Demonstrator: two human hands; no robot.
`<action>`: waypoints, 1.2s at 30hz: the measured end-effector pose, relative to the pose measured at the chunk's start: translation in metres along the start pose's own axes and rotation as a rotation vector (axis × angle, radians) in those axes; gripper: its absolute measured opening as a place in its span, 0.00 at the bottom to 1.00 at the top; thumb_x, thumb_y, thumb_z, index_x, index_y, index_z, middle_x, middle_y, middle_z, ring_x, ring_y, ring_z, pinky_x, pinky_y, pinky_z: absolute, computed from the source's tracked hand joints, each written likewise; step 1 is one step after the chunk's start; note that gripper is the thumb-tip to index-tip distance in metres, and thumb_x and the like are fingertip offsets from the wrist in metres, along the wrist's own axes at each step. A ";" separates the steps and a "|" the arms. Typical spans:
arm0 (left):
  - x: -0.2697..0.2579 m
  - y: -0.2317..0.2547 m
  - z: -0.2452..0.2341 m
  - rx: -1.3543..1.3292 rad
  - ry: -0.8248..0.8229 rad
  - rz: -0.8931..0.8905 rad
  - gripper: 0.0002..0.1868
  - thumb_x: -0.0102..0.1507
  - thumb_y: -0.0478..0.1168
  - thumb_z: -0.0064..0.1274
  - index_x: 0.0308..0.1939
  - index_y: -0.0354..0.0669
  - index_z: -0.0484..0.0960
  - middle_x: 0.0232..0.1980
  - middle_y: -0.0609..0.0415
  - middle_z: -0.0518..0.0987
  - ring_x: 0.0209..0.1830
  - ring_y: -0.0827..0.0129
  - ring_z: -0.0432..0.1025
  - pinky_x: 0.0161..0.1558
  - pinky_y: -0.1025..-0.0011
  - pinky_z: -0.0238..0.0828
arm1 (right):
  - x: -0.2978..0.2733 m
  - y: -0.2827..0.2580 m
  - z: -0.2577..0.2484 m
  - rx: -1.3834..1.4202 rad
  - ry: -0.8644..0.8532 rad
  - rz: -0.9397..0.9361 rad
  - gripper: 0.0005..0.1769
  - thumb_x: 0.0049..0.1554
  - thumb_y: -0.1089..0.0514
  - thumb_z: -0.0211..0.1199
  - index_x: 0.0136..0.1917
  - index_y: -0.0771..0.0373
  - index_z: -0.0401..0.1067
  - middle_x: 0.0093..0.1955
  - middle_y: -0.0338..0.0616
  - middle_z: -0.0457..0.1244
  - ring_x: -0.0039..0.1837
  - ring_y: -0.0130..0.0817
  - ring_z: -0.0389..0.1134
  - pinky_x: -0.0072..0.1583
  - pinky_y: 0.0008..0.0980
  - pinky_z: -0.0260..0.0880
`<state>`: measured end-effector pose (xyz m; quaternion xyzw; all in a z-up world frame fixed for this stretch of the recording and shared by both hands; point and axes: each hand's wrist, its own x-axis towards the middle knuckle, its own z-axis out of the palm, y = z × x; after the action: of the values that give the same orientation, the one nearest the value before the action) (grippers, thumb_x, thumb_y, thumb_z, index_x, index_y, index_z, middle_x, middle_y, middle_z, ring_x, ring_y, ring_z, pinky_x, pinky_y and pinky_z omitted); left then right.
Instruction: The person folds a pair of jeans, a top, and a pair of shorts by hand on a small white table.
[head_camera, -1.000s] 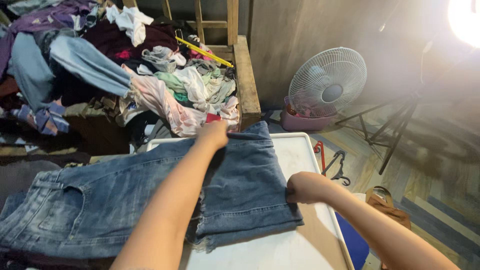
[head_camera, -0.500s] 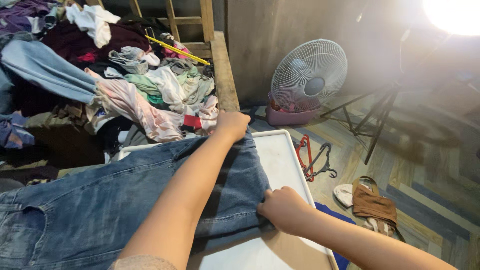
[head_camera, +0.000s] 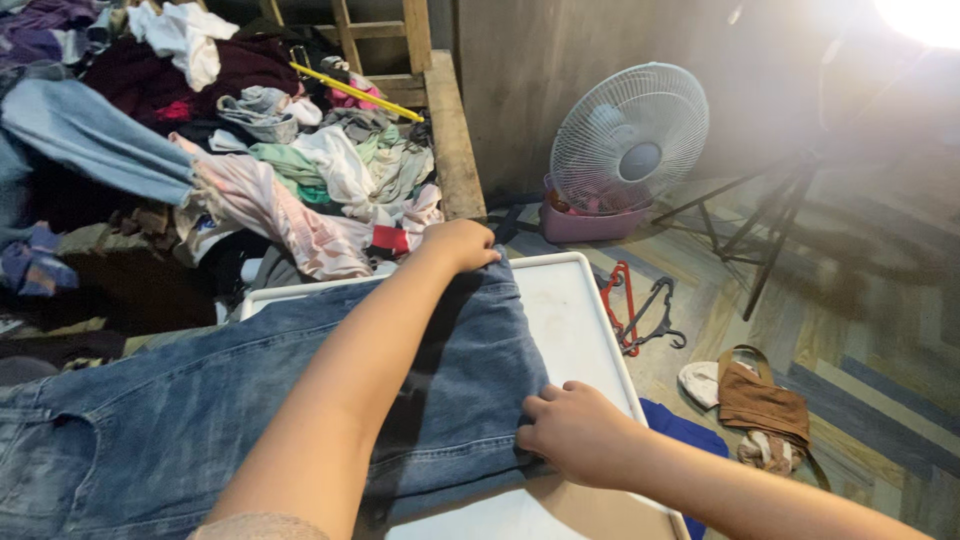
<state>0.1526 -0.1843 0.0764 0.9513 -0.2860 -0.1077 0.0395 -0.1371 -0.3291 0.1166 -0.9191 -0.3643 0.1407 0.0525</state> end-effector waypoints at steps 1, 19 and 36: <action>0.000 0.000 0.007 0.000 -0.001 -0.007 0.21 0.62 0.61 0.51 0.51 0.58 0.85 0.55 0.54 0.82 0.59 0.57 0.75 0.53 0.50 0.73 | 0.002 0.000 -0.002 -0.018 -0.077 -0.011 0.11 0.48 0.56 0.65 0.47 0.55 0.77 0.47 0.44 0.65 0.55 0.47 0.65 0.53 0.47 0.65; -0.021 -0.122 0.058 -0.116 -0.199 -0.068 0.54 0.48 0.79 0.57 0.59 0.35 0.80 0.62 0.39 0.78 0.62 0.51 0.74 0.62 0.59 0.69 | 0.068 0.094 0.006 0.746 -0.389 -0.004 0.16 0.51 0.53 0.62 0.52 0.59 0.76 0.47 0.41 0.70 0.49 0.33 0.71 0.51 0.37 0.73; -0.105 -0.143 0.124 -0.629 0.306 -0.233 0.33 0.49 0.52 0.77 0.49 0.41 0.77 0.40 0.53 0.78 0.38 0.69 0.72 0.43 0.69 0.69 | 0.204 0.118 -0.040 0.102 0.058 0.457 0.32 0.48 0.34 0.69 0.63 0.46 0.75 0.67 0.41 0.65 0.75 0.47 0.57 0.71 0.61 0.48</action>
<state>0.1159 -0.0092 -0.0445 0.9239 -0.1191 -0.0506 0.3600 0.0933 -0.2751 0.0863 -0.9775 -0.1377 0.1407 0.0762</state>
